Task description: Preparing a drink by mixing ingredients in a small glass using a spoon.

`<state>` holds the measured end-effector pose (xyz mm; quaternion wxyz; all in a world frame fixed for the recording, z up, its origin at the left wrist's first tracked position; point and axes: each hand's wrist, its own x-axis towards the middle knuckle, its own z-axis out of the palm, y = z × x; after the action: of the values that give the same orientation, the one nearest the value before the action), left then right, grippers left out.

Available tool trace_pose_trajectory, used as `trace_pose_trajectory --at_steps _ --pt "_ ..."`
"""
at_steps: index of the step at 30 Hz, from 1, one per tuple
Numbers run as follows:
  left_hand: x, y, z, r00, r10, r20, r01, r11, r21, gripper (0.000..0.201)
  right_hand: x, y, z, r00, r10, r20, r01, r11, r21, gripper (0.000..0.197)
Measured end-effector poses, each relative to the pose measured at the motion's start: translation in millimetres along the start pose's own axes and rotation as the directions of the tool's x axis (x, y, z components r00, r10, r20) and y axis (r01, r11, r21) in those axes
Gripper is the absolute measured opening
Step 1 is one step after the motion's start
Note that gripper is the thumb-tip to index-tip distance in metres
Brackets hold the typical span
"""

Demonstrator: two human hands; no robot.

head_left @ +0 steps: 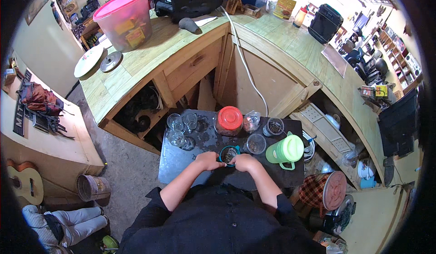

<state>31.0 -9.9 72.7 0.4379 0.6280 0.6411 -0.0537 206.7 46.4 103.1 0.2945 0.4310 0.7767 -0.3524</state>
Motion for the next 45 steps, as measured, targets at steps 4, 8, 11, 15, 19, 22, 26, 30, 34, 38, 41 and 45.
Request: trace_pose_trajectory --at_steps 4,8,11,15,19,22,26,30,34,38,41,45 --pt "-1 2 -4 1.0 -0.016 0.015 0.016 1.0 -0.011 0.059 16 19 -7 0.993 -0.109 -0.048 0.11 0.994 0.014 0.043" --pt "-4 4 -7 0.999 -0.042 0.033 0.042 0.999 -0.006 0.06 10 18 -17 0.984 -0.058 -0.169 0.057 0.998 -0.012 0.041" --pt "-2 5 -6 0.999 -0.026 0.03 0.026 1.0 0.003 0.062 13 16 0 0.992 -0.057 -0.112 0.049 0.996 -0.073 0.041" --pt "1 0 -3 0.998 -0.019 0.052 0.02 1.0 -0.011 0.062 3 13 13 0.988 0.017 -0.151 -0.015 1.0 0.017 0.042" --pt "-5 7 -10 0.999 -0.033 -0.01 0.034 0.997 0.07 0.064 -23 -11 12 0.986 0.089 -0.141 -0.082 0.995 0.059 0.043" --pt "-3 9 -11 0.999 -0.03 -0.02 0.033 0.992 0.122 0.067 -10 -2 17 0.987 0.074 -0.146 -0.069 0.997 0.038 0.042" --pt "-9 9 -10 0.998 -0.004 -0.064 0.011 0.993 0.115 0.074 -10 12 4 0.958 0.022 -0.285 0.001 0.997 0.082 0.04" --pt "-11 6 5 0.989 0.002 -0.147 0.02 0.989 0.148 0.087 -13 10 -6 0.951 0.061 -0.304 -0.034 0.995 0.092 0.04" --pt "-14 9 15 0.897 0.145 -0.417 -0.053 0.973 0.224 0.099 -15 -8 7 0.957 0.078 -0.278 -0.075 0.997 0.02 0.034" --pt "-16 11 16 0.871 0.196 -0.451 -0.075 0.959 0.273 0.095 1 -19 34 0.943 0.168 -0.289 -0.183 0.983 -0.024 0.026" --pt "-17 4 22 0.887 0.153 -0.436 -0.029 0.96 0.277 0.084 7 -23 29 0.941 0.184 -0.282 -0.216 0.973 -0.086 0.026" --pt "-18 1 19 0.937 0.092 -0.336 0.005 0.961 0.276 0.073 22 7 6 0.988 0.091 -0.124 -0.112 0.979 -0.171 0.028"
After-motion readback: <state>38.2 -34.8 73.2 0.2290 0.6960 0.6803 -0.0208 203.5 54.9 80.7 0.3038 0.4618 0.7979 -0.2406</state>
